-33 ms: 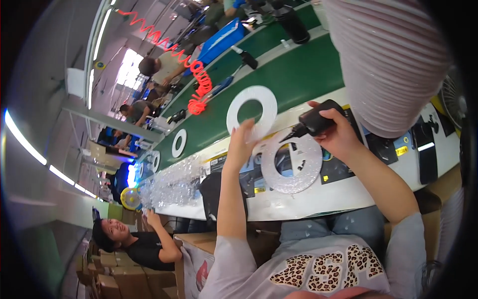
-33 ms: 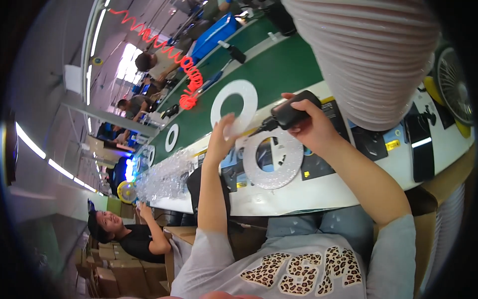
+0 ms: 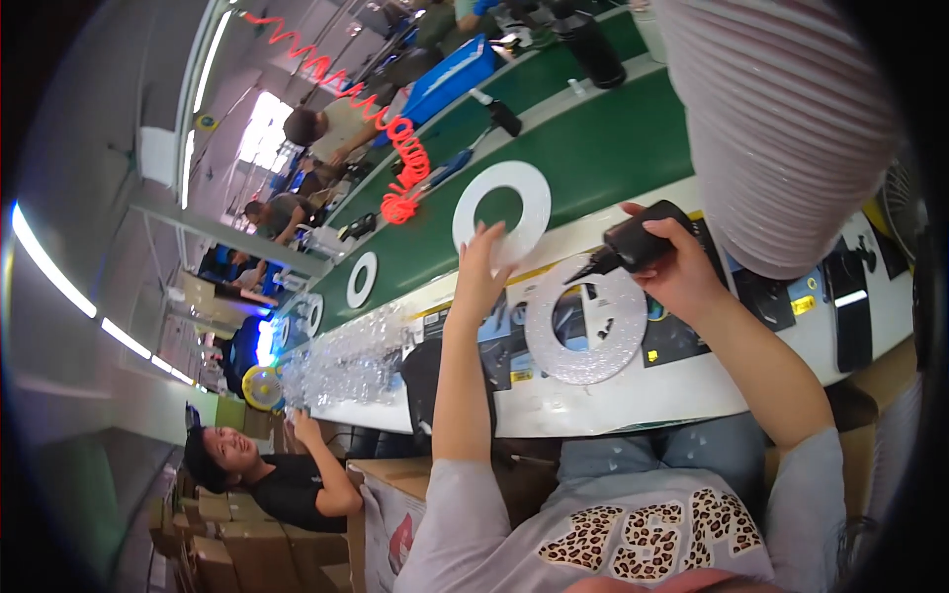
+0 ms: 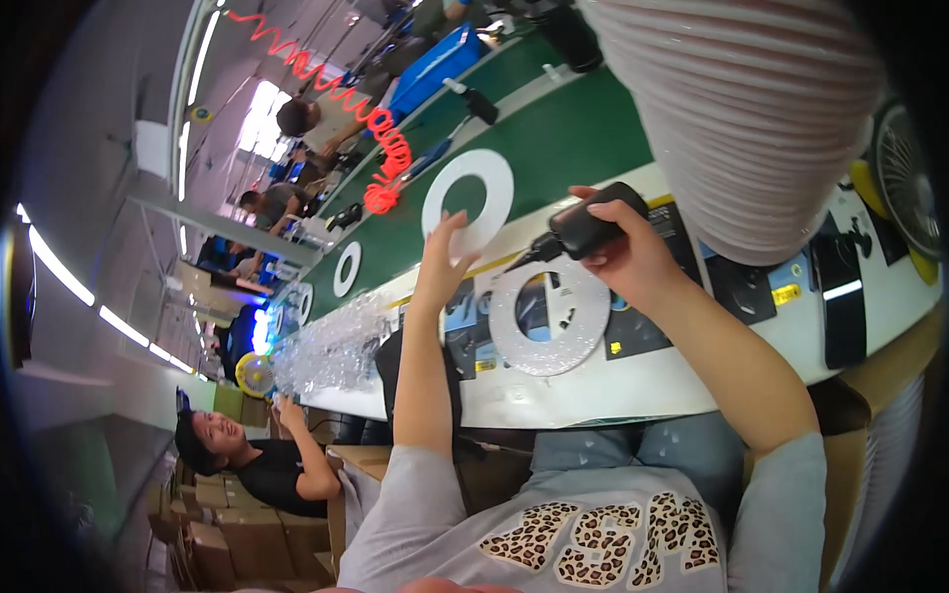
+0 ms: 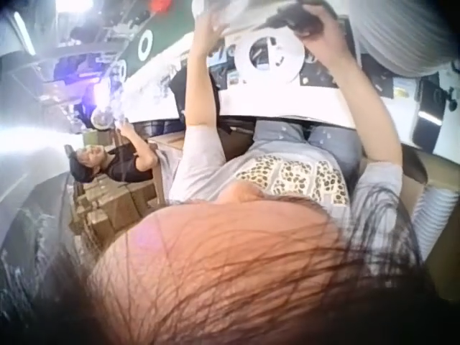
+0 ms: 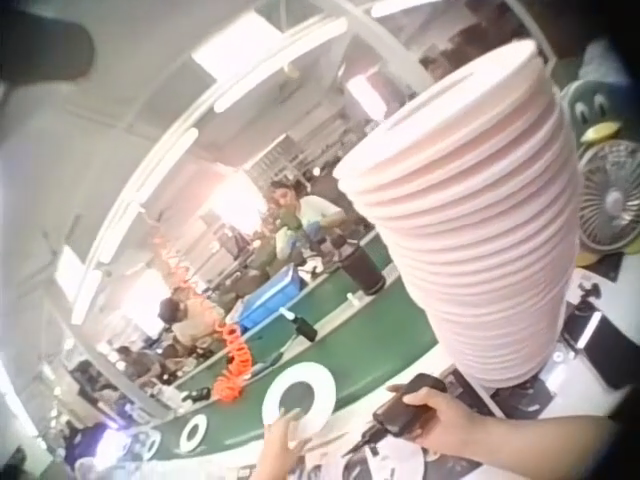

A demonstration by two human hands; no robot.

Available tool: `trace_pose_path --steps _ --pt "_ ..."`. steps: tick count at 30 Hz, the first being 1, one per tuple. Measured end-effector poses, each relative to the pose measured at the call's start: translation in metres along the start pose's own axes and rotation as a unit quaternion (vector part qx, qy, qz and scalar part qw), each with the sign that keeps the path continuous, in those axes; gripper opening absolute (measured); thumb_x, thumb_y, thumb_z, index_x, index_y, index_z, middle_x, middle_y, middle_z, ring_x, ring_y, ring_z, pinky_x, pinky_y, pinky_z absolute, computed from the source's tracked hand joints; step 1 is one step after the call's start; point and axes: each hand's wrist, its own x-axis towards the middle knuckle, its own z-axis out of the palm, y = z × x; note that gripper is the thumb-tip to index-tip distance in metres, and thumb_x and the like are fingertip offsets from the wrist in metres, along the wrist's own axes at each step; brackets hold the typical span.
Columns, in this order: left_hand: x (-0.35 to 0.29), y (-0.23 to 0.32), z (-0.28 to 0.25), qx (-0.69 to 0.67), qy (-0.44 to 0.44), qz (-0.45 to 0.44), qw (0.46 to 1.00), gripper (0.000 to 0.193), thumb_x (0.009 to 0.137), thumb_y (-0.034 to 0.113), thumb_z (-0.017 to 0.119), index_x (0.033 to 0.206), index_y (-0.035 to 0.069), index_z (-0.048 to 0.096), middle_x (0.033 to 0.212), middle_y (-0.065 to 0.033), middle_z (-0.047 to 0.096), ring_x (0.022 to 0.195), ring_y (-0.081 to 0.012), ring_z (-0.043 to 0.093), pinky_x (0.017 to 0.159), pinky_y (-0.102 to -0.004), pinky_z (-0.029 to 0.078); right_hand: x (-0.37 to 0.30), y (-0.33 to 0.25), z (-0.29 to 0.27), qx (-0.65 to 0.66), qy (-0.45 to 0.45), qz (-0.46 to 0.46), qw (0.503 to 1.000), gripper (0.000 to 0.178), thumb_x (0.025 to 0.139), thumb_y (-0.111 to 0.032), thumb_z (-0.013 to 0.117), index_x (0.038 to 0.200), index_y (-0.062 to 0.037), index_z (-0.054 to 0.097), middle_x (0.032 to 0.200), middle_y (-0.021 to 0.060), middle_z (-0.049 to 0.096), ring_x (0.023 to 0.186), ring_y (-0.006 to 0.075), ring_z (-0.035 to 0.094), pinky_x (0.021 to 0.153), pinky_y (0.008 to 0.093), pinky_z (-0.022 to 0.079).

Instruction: Apply glue to a circular plastic light fixture component on a factory assembly line.

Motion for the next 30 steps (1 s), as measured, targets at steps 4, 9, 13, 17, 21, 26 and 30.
trace_pose_path --steps 4,9,13,17,21,26,30 --pt "0.021 0.000 0.021 0.120 0.008 -0.014 0.993 0.080 0.071 0.036 0.078 0.135 0.006 0.039 0.136 -0.0201 0.043 0.132 -0.0418 0.031 0.105 -0.0546 0.027 0.006 0.001 -0.014 -0.005 0.040 -0.019 0.999 0.043 0.088 -0.035 0.060 0.123 -0.0095 0.054 0.100 0.0101 0.064 0.075 0.0094 0.057 0.049 0.0174 0.038" --pt "0.009 0.017 0.056 0.066 0.008 -0.032 0.997 0.065 0.078 0.031 0.072 0.132 0.008 0.044 0.136 -0.0218 0.043 0.135 -0.0407 0.027 0.109 -0.0530 0.022 0.010 -0.002 -0.022 0.007 0.077 0.005 0.997 0.044 0.089 -0.034 0.059 0.123 -0.0058 0.055 0.103 0.0077 0.064 0.074 0.0055 0.056 0.048 0.0164 0.037" --pt "-0.002 0.000 0.055 0.034 0.017 -0.050 0.998 0.059 0.079 0.027 0.071 0.129 0.007 0.047 0.134 -0.0214 0.046 0.135 -0.0409 0.028 0.109 -0.0520 0.024 0.009 0.002 0.000 0.018 0.148 -0.021 0.989 0.033 0.090 -0.027 0.059 0.116 -0.0076 0.056 0.108 0.0040 0.063 0.067 0.0035 0.052 0.047 0.0161 0.038" --pt "-0.009 -0.004 0.061 -0.048 0.073 -0.036 0.996 0.050 0.078 0.022 0.071 0.120 0.004 0.053 0.123 -0.0184 0.054 0.131 -0.0387 0.036 0.106 -0.0466 0.029 0.014 0.008 -0.025 0.020 0.111 -0.005 0.994 0.039 0.091 -0.028 0.058 0.124 -0.0062 0.052 0.104 0.0034 0.063 0.058 0.0054 0.049 0.047 0.0150 0.040" --pt "-0.015 -0.002 0.071 -0.108 0.087 -0.055 0.989 0.045 0.078 0.020 0.070 0.116 0.004 0.054 0.120 -0.0175 0.055 0.129 -0.0389 0.038 0.104 -0.0456 0.031 0.016 0.007 -0.046 -0.002 0.147 0.003 0.989 0.027 0.089 -0.029 0.061 0.108 -0.0107 0.060 0.094 0.0018 0.065 0.055 0.0092 0.052 0.045 0.0180 0.040" --pt "-0.016 0.003 0.070 -0.147 0.081 -0.037 0.985 0.031 0.079 0.016 0.068 0.106 0.004 0.058 0.107 -0.0163 0.061 0.121 -0.0392 0.046 0.096 -0.0442 0.039 0.015 0.009 -0.053 -0.026 0.175 0.011 0.984 0.023 0.088 -0.033 0.062 0.103 -0.0157 0.061 0.090 -0.0004 0.064 0.059 0.0106 0.051 0.049 0.0209 0.037" --pt "-0.018 0.010 0.068 -0.143 0.105 -0.014 0.984 0.031 0.079 0.019 0.068 0.104 0.004 0.060 0.103 -0.0165 0.061 0.109 -0.0355 0.053 0.094 -0.0429 0.040 0.015 0.008 -0.049 -0.060 0.203 -0.023 0.977 0.022 0.089 -0.037 0.060 0.102 -0.0195 0.061 0.091 0.0001 0.062 0.064 0.0125 0.048 0.053 0.0222 0.035"
